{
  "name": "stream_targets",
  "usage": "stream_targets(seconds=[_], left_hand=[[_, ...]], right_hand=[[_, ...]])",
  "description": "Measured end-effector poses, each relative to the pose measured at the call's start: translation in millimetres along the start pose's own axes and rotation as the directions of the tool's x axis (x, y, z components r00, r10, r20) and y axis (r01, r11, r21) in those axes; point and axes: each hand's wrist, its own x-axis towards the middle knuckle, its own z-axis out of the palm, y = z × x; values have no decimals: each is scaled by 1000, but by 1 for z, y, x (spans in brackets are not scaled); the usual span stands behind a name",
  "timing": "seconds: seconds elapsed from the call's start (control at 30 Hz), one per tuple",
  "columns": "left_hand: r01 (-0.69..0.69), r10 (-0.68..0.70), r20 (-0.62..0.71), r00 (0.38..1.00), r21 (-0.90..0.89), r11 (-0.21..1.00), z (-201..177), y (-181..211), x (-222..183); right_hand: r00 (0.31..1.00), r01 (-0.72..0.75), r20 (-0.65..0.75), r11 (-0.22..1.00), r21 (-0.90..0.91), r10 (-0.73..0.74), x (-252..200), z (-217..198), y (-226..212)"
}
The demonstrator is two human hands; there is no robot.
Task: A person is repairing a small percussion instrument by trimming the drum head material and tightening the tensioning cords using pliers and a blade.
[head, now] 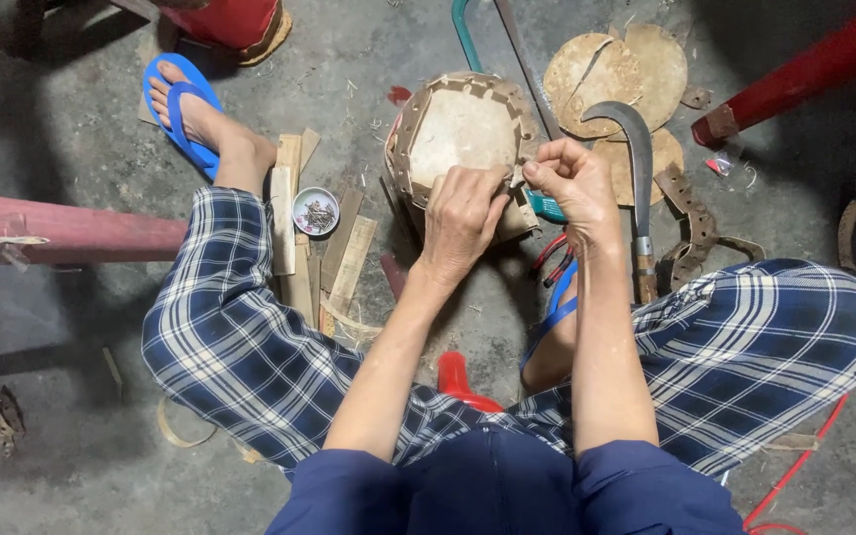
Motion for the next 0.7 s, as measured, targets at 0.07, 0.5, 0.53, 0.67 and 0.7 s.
stream_targets(seconds=[0.07, 0.5, 0.53, 0.67, 0.7], left_hand=[[-6, 6, -6, 1000, -32, 999, 1, -2, -1], [-24, 21, -25, 999, -120, 992, 5, -9, -4], [-25, 22, -25, 999, -121, 992, 4, -9, -5], [-17, 14, -26, 1000, -129, 992, 1, -9, -4], [-11, 8, -22, 1000, -145, 989, 1, -9, -4]], right_hand=[[1000, 16, -1, 1000, -5, -16, -1, 0, -2], [994, 86, -36, 955, -283, -100, -9, 15, -16], [994, 87, -36, 955, -283, -101, -9, 15, -18], [996, 72, -31, 932, -356, -88, -11, 18, -23], [996, 68, -32, 919, -388, -87, -13, 19, -25]])
